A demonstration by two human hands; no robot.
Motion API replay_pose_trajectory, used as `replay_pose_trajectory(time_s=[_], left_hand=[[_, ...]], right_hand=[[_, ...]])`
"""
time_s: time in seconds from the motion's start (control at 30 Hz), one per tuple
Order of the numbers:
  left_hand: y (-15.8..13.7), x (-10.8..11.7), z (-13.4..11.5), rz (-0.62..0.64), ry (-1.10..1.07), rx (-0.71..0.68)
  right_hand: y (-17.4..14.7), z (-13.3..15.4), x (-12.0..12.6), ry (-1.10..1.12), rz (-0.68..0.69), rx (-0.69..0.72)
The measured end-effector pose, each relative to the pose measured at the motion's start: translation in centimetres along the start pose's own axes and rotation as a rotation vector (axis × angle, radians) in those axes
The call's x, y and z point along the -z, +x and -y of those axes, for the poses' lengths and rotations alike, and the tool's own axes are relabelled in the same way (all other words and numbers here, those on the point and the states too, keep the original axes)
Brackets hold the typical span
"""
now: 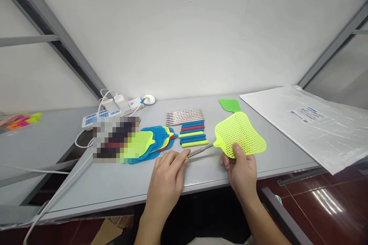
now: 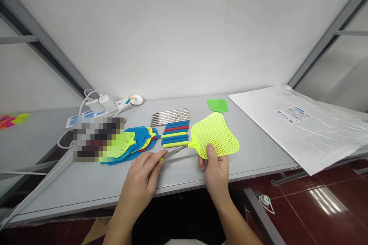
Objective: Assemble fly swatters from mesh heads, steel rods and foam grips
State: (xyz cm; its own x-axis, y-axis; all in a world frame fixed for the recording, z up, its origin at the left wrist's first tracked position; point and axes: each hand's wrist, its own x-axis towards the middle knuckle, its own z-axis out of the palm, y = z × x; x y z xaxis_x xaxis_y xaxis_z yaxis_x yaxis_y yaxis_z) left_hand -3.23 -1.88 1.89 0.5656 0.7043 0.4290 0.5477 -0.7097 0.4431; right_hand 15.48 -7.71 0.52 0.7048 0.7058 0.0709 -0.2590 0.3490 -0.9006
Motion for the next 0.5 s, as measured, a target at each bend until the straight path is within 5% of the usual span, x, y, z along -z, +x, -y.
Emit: replay_pose_trajectory(time_s=[0.5], left_hand=[[-0.26,0.05,-0.18,-0.002,0.011,-0.008]], right_hand=[[0.24,0.15,0.09,0.058,0.038,-0.046]])
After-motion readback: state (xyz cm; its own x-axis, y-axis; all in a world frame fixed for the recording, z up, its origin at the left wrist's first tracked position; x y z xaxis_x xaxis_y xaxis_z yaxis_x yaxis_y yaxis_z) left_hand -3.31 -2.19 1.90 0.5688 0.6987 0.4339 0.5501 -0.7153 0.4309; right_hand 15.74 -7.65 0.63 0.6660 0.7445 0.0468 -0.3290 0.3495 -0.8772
